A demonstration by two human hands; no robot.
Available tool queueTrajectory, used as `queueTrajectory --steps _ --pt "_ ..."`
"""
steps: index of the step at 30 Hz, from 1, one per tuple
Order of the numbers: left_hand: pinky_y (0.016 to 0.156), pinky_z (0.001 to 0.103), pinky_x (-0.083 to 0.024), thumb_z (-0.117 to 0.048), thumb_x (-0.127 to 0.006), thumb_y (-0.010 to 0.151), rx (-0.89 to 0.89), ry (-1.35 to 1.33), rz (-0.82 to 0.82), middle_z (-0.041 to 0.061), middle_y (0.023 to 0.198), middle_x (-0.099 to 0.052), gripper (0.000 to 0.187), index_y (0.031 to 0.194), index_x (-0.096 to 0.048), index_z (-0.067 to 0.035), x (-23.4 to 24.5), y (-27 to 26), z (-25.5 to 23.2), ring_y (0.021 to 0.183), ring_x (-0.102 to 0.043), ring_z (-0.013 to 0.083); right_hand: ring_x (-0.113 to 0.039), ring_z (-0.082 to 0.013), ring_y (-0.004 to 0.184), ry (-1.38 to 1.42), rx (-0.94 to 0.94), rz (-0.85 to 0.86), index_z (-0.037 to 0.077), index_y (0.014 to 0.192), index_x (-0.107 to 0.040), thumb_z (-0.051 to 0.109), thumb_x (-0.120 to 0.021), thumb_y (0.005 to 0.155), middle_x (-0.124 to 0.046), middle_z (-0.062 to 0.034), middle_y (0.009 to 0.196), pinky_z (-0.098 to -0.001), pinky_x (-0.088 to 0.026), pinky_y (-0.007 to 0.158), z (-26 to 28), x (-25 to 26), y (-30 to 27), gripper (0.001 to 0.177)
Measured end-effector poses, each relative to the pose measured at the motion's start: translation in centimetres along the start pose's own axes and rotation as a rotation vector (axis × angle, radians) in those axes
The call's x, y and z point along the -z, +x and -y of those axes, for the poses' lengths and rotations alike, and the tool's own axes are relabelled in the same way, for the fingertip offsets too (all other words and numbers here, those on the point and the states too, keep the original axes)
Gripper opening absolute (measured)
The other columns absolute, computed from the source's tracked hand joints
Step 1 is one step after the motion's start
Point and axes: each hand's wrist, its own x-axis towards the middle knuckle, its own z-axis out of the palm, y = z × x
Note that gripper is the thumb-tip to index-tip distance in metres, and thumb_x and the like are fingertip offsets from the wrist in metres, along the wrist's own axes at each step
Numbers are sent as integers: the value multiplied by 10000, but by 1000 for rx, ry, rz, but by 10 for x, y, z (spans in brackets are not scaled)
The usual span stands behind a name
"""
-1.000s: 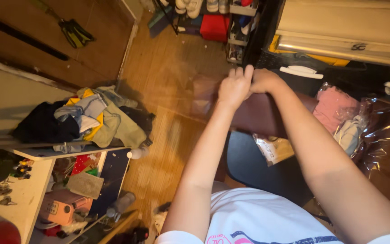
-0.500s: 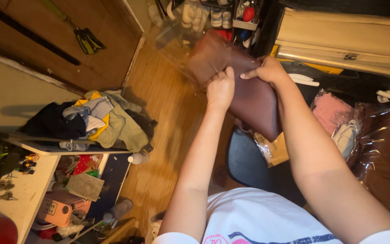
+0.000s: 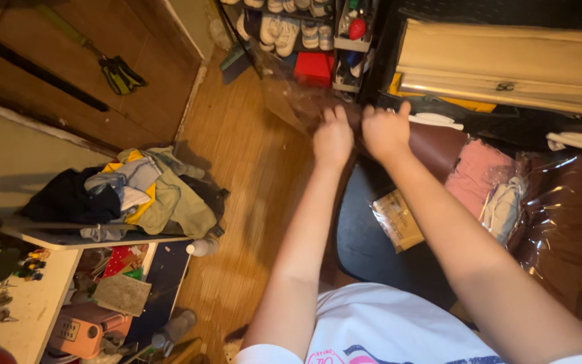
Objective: The person folds a brown garment and places it into a clear plastic bag, then smooths and seals the bag. The person then unrolls a sheet of brown paper, folds it, and places it on the table next to the packed garment.
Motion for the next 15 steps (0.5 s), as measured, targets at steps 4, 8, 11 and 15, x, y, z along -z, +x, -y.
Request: queueTrajectory --steps 4,8,11,15 --pt "572 487 -601 -246 -627 863 60 -51 -14 378 1292 -554 355 1144 -552 -43 -48 -39 1 694 -710 445 -724 -262 883 10 -7 23 73 1140 -655 258 -767 861 -741 -83 921 -639 -378 992 -2 -35 -37 352" --pt "623 497 -600 -301 -604 931 114 -59 115 297 1102 -645 369 1168 -535 -26 -51 -43 -1 726 -717 425 -700 -319 965 215 -97 117 -6 1283 -639 322 -839 613 -730 -155 1034 -635 -410 909 -9 -16 -47 772" --pt "612 493 -597 -320 -607 911 81 -27 163 260 928 -690 446 1205 -517 2 -41 -23 -8 704 -726 410 -667 -355 1079 362 -181 451 48 1203 -690 409 -884 643 -699 -177 1145 -606 -469 927 -29 9 -37 694" --pt "586 479 -593 -420 -617 908 -13 103 248 181 809 -716 439 1076 -572 -17 -49 -9 -19 695 -744 356 -715 -370 1037 370 -241 490 73 1137 -718 285 -825 700 -735 -191 1127 -490 -580 868 -29 14 -42 498"
